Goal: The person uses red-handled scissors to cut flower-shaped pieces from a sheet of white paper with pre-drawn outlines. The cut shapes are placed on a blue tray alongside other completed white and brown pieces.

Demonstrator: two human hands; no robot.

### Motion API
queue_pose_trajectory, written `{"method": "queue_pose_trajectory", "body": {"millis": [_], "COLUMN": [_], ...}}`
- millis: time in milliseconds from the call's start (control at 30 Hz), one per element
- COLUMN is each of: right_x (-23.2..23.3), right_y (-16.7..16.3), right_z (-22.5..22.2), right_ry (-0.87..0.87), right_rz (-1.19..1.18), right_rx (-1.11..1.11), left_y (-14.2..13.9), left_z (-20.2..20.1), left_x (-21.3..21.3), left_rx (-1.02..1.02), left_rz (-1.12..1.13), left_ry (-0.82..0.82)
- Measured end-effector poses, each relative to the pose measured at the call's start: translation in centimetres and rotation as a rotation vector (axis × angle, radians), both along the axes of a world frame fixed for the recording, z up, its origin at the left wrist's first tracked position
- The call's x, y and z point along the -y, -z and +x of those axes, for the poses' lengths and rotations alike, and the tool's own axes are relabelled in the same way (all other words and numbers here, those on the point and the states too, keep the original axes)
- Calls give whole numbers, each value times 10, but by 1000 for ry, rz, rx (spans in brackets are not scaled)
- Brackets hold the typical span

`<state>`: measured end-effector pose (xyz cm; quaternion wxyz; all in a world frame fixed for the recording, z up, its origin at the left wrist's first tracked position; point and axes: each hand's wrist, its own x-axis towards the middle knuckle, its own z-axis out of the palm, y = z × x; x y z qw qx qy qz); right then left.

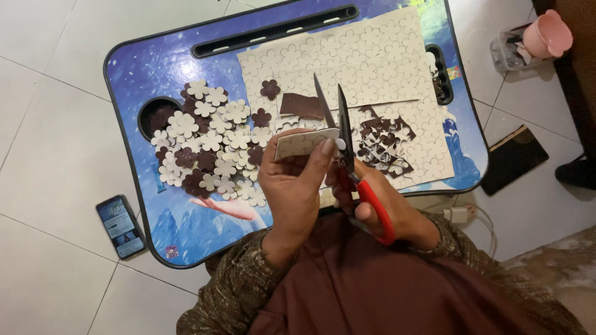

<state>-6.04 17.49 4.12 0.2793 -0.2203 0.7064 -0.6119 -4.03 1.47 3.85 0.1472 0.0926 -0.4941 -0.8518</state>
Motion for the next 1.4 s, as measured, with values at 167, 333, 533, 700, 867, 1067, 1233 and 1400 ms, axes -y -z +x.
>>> {"method": "queue_pose_trajectory", "body": {"millis": [167,333,533,700,867,1067,1233,1400], "right_x": [-1,-2,-1,-2,-2,-7,-10,-16], "right_y": [-1,1,3,0,-9,-19,-17,-12], "right_z": [-4,-5,-5,-3,-6,-8,-7,-9], "right_ry": [-38,-41,-33,2,-46,-82,-106,-121], "right_rz": [48,36,28,-3,11,71,53,74], "right_rx": [-91,-114,-122,20,72,31,104,74], "left_y": [-5,-6,-6,-7,-9,-7,-5,-4], "left_z": [3,3,4,1,0,-2,-2,-5], "left_x": [2,0,3,10,20,29,35,39], "left_rx": [46,31,44,19,44,17,27,26], "left_rz": [-20,-13,-32,-16,-75,2,-2,10], "left_ry": [27,26,37,51,59,96,115,92]}}
